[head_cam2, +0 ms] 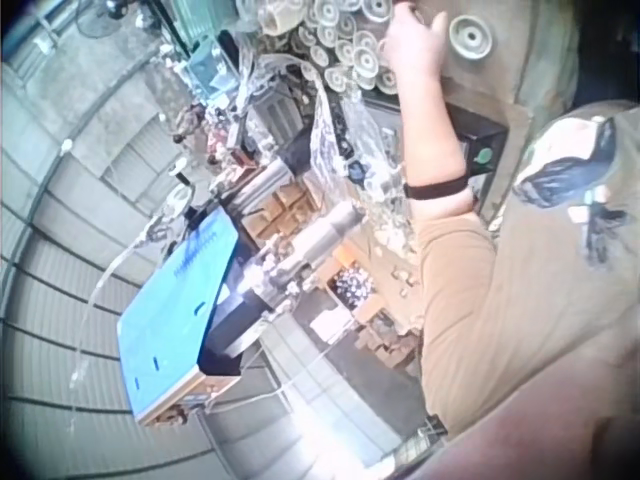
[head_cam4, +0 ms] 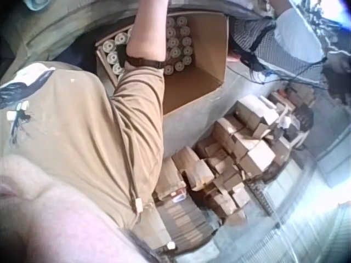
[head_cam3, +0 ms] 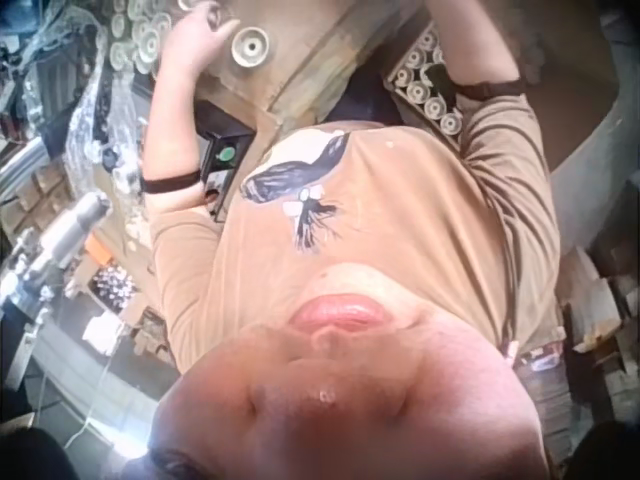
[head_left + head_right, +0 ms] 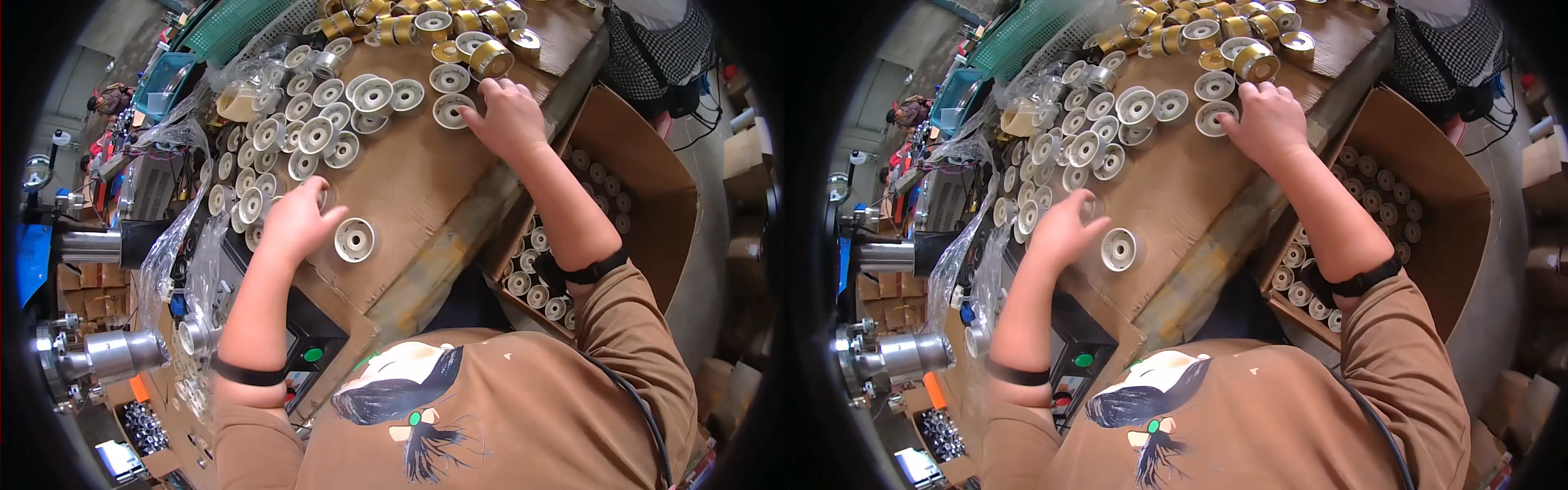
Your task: Placing white plastic parts into a press machine for assembly and then packing finished parts into a cardboard box.
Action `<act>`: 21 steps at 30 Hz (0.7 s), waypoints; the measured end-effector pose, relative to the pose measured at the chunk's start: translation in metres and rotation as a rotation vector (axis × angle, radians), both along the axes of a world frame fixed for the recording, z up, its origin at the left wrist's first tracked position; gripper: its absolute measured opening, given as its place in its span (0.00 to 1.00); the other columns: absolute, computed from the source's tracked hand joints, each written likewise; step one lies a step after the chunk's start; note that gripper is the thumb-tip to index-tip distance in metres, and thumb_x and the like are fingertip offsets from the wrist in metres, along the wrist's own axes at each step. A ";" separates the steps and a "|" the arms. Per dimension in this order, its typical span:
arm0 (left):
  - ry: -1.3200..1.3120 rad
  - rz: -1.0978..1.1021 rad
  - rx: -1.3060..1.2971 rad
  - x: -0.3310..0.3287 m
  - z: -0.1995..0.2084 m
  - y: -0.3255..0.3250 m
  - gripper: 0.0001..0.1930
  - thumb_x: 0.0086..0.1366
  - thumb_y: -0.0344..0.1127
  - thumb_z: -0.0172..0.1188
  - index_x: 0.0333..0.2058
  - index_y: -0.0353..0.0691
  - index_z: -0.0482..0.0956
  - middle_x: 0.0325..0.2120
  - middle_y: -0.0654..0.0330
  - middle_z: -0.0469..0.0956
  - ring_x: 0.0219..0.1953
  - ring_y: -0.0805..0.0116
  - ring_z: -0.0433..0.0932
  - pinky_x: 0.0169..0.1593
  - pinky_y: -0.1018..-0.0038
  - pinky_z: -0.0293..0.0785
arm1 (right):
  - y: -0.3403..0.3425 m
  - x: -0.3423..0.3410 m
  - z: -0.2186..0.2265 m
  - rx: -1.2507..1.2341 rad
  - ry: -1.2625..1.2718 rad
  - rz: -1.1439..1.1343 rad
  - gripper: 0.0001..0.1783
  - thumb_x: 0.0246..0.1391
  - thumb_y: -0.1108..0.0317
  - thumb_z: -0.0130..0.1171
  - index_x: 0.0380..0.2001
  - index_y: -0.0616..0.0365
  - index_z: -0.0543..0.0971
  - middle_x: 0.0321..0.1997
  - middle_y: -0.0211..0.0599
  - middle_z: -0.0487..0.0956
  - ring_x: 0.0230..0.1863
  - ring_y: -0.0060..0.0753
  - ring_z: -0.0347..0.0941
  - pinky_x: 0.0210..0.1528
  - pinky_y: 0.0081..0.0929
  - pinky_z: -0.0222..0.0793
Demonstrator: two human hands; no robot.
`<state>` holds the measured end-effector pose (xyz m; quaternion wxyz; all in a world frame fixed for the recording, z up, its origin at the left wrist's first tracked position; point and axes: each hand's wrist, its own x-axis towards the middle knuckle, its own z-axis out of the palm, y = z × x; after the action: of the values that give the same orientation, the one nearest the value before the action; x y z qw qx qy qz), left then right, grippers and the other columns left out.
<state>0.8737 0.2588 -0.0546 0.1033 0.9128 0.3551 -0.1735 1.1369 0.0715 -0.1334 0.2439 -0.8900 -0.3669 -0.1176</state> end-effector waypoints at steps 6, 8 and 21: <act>-0.093 -0.099 0.046 -0.025 -0.021 -0.002 0.30 0.57 0.43 0.71 0.57 0.44 0.73 0.55 0.50 0.76 0.56 0.49 0.77 0.57 0.59 0.74 | 0.022 0.011 0.000 -0.028 -0.086 0.191 0.23 0.50 0.58 0.66 0.49 0.55 0.79 0.51 0.43 0.79 0.57 0.50 0.74 0.61 0.41 0.70; -0.148 -0.163 0.090 -0.027 -0.030 0.000 0.26 0.58 0.41 0.70 0.53 0.42 0.75 0.48 0.52 0.80 0.51 0.51 0.80 0.53 0.57 0.78 | 0.033 0.021 -0.007 0.008 -0.136 0.304 0.22 0.50 0.62 0.65 0.50 0.55 0.79 0.51 0.42 0.79 0.58 0.50 0.73 0.62 0.41 0.69; -0.352 -0.387 0.065 -0.045 -0.055 -0.017 0.16 0.56 0.28 0.64 0.44 0.41 0.75 0.34 0.51 0.81 0.43 0.48 0.80 0.46 0.55 0.75 | 0.073 0.011 -0.004 -0.349 -0.184 0.693 0.14 0.40 0.71 0.60 0.34 0.51 0.85 0.44 0.31 0.81 0.53 0.42 0.72 0.59 0.40 0.68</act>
<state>0.8283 0.2421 -0.1093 0.0992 0.9826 0.1561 -0.0169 1.1484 0.1446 -0.1371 0.0801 -0.7273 -0.6802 -0.0435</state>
